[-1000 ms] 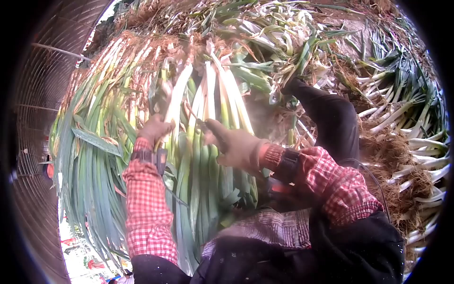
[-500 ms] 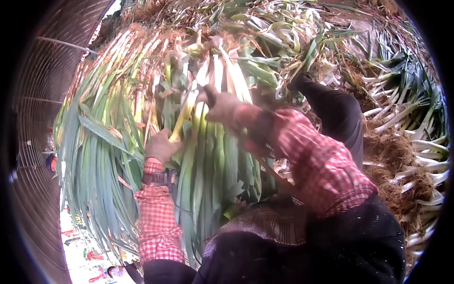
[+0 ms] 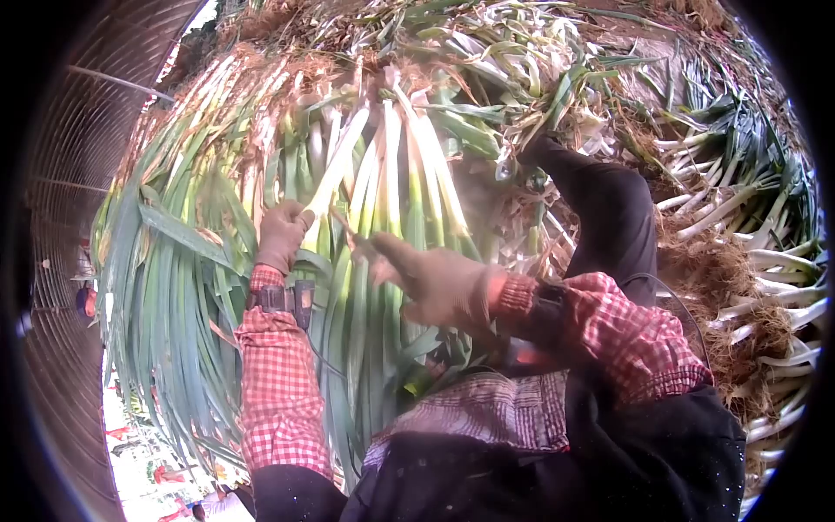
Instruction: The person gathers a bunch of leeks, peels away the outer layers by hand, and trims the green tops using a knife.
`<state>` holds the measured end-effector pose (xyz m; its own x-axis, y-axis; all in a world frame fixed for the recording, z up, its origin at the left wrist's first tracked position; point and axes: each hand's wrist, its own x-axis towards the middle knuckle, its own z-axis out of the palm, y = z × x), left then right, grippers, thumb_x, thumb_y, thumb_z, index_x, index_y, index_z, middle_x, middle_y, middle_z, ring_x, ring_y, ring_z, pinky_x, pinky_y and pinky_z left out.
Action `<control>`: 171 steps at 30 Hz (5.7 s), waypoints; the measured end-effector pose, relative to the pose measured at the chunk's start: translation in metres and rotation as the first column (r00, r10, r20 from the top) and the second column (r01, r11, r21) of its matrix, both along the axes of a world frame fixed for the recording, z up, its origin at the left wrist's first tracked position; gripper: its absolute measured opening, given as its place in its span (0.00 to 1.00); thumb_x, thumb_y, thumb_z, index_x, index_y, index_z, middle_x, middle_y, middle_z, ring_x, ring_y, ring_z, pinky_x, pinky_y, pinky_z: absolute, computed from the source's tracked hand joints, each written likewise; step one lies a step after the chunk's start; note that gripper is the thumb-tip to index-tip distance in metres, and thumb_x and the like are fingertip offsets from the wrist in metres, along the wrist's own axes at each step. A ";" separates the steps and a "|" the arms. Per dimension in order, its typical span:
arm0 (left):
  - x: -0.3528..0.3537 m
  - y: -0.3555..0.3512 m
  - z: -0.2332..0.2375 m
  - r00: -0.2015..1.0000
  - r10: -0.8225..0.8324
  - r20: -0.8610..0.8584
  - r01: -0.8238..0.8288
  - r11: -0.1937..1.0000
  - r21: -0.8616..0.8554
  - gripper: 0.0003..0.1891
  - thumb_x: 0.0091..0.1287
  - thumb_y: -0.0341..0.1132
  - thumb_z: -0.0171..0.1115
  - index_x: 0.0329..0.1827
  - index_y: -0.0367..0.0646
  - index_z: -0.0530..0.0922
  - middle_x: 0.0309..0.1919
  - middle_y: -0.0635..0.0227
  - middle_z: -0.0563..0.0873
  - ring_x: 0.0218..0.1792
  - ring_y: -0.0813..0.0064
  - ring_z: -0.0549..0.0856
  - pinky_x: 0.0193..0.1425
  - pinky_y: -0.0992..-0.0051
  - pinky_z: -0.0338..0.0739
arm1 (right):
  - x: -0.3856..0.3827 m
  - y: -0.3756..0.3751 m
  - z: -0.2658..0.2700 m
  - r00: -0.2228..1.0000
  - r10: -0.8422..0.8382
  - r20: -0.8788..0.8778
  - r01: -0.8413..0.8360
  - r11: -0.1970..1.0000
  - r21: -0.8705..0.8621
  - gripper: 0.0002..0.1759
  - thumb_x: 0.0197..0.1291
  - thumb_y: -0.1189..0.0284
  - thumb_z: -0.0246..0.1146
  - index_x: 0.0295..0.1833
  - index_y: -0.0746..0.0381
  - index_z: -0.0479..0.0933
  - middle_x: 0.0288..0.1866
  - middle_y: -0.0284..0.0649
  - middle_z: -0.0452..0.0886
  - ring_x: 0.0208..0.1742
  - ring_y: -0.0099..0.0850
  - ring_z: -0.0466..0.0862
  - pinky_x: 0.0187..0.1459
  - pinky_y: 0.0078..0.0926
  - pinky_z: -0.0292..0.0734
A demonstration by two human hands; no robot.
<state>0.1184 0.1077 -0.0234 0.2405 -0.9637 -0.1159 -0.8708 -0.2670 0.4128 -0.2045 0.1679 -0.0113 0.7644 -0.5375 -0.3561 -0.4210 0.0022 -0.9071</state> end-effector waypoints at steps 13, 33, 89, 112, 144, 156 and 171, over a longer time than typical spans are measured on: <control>0.013 -0.021 -0.092 0.919 0.327 -0.220 -0.386 0.636 -0.668 0.11 0.70 0.33 0.60 0.48 0.36 0.84 0.42 0.48 0.89 0.43 0.51 0.89 0.50 0.58 0.81 | 0.049 -0.045 -0.039 0.996 -0.086 -0.020 0.081 0.985 -0.155 0.54 0.59 0.75 0.71 0.85 0.41 0.50 0.59 0.53 0.86 0.51 0.46 0.90 0.56 0.42 0.88; -0.038 -0.014 -0.016 0.805 -0.026 0.592 -0.134 0.965 0.224 0.32 0.63 0.50 0.75 0.59 0.36 0.73 0.46 0.48 0.90 0.48 0.45 0.91 0.54 0.54 0.85 | 0.004 -0.002 -0.012 0.988 0.137 0.075 -0.132 0.989 -0.069 0.53 0.58 0.75 0.65 0.86 0.59 0.45 0.45 0.55 0.86 0.45 0.48 0.89 0.50 0.46 0.86; 0.002 -0.017 -0.023 0.865 -0.280 -0.416 0.417 0.862 0.287 0.29 0.82 0.45 0.57 0.77 0.33 0.71 0.63 0.59 0.85 0.61 0.74 0.81 0.68 0.77 0.74 | 0.041 -0.094 -0.038 0.996 0.013 -0.084 -0.027 0.984 -0.174 0.50 0.62 0.74 0.68 0.85 0.55 0.49 0.71 0.55 0.77 0.49 0.46 0.90 0.55 0.44 0.88; -0.022 0.016 -0.011 0.902 -0.157 -0.402 0.283 0.919 0.275 0.15 0.74 0.36 0.67 0.58 0.38 0.82 0.39 0.72 0.89 0.39 0.84 0.82 0.44 0.79 0.79 | 0.017 -0.067 -0.027 0.997 0.030 -0.076 -0.044 0.981 -0.191 0.57 0.55 0.73 0.70 0.87 0.49 0.46 0.39 0.48 0.87 0.40 0.43 0.89 0.49 0.41 0.86; -0.017 0.001 -0.030 0.968 -0.225 -0.114 0.229 0.973 0.021 0.13 0.61 0.34 0.76 0.46 0.41 0.86 0.37 0.60 0.91 0.38 0.64 0.89 0.49 0.68 0.84 | 0.000 -0.102 -0.059 0.988 0.007 -0.157 -0.082 0.876 -0.476 0.59 0.56 0.68 0.68 0.87 0.60 0.39 0.48 0.58 0.87 0.43 0.51 0.90 0.49 0.47 0.88; 0.029 -0.083 -0.021 0.984 -0.052 0.168 -0.011 0.936 0.351 0.27 0.64 0.49 0.68 0.47 0.28 0.83 0.45 0.38 0.89 0.51 0.46 0.90 0.58 0.60 0.84 | -0.006 -0.097 -0.074 0.993 0.000 -0.117 -0.044 0.925 -0.378 0.59 0.57 0.65 0.70 0.86 0.56 0.40 0.37 0.57 0.86 0.39 0.56 0.88 0.44 0.53 0.85; 0.052 -0.216 0.009 0.908 0.141 0.394 -0.071 0.980 -0.187 0.41 0.59 0.60 0.76 0.60 0.29 0.77 0.56 0.39 0.86 0.60 0.47 0.87 0.65 0.56 0.81 | -0.001 -0.102 -0.081 0.991 -0.061 -0.115 0.017 0.938 -0.347 0.52 0.57 0.68 0.66 0.85 0.54 0.48 0.32 0.56 0.85 0.32 0.58 0.87 0.38 0.57 0.86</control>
<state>0.1704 -0.1080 -0.0144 0.3347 -0.9267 0.1709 -0.9422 -0.3258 0.0789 -0.2055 0.0659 -0.0923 0.7028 -0.6721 -0.2331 -0.5345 -0.2828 -0.7965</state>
